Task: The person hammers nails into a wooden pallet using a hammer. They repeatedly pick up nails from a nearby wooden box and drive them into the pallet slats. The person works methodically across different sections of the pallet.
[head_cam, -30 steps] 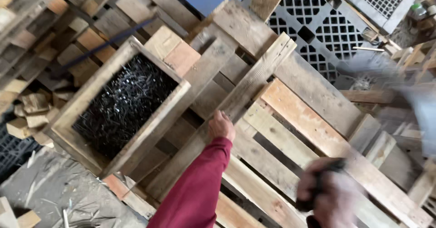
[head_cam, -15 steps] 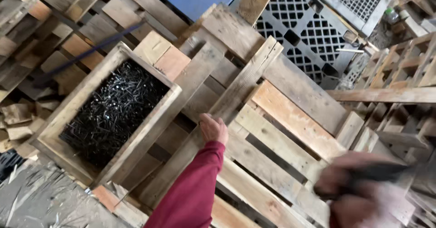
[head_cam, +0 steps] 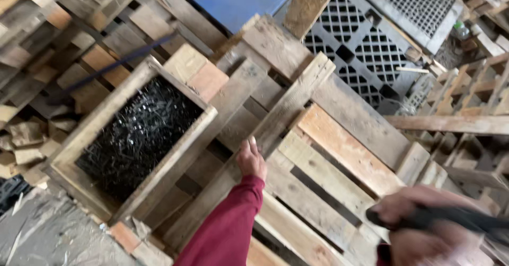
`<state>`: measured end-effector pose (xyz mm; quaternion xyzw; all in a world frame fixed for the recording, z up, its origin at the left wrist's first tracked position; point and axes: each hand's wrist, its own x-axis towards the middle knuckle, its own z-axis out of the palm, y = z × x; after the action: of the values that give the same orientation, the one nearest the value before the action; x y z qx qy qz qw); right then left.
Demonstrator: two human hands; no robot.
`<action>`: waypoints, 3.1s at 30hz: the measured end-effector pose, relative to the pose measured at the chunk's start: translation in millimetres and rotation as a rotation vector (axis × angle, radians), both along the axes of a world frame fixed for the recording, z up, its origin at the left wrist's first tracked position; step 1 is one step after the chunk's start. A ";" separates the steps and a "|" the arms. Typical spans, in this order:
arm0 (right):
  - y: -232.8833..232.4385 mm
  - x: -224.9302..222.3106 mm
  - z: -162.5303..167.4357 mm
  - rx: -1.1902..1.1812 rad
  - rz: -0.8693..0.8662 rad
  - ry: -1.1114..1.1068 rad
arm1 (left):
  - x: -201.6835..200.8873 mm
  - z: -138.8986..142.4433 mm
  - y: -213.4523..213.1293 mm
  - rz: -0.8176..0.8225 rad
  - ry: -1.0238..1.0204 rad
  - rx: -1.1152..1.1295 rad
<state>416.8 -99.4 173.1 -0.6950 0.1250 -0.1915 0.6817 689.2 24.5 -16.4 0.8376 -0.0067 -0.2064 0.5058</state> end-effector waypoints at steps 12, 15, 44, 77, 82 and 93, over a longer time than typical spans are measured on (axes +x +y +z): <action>121.1 -7.5 -128.5 0.175 -0.667 0.916 | 1.6 2.8 -1.4 -0.058 0.069 -0.021; 160.1 -31.9 -127.5 0.238 -0.754 0.534 | 0.1 -6.3 8.1 -0.001 0.167 -0.487; 236.4 -71.4 -153.4 0.326 -0.668 0.851 | -33.0 -3.3 52.2 -0.448 -0.130 -0.446; 166.5 17.2 -106.3 -0.085 -0.422 1.072 | -13.1 -35.4 105.4 -0.633 -0.010 -0.092; 192.4 -2.3 -113.2 0.467 -0.571 0.780 | -27.0 -39.8 103.8 -0.536 0.053 -0.236; 241.8 -55.2 -104.7 0.432 -0.567 0.963 | -66.7 -38.9 125.5 -0.474 -0.064 -0.298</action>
<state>361.6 142.4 68.4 -0.4887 0.6365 0.0002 0.5966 622.5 150.1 -55.4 0.7350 -0.2489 -0.2893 0.5605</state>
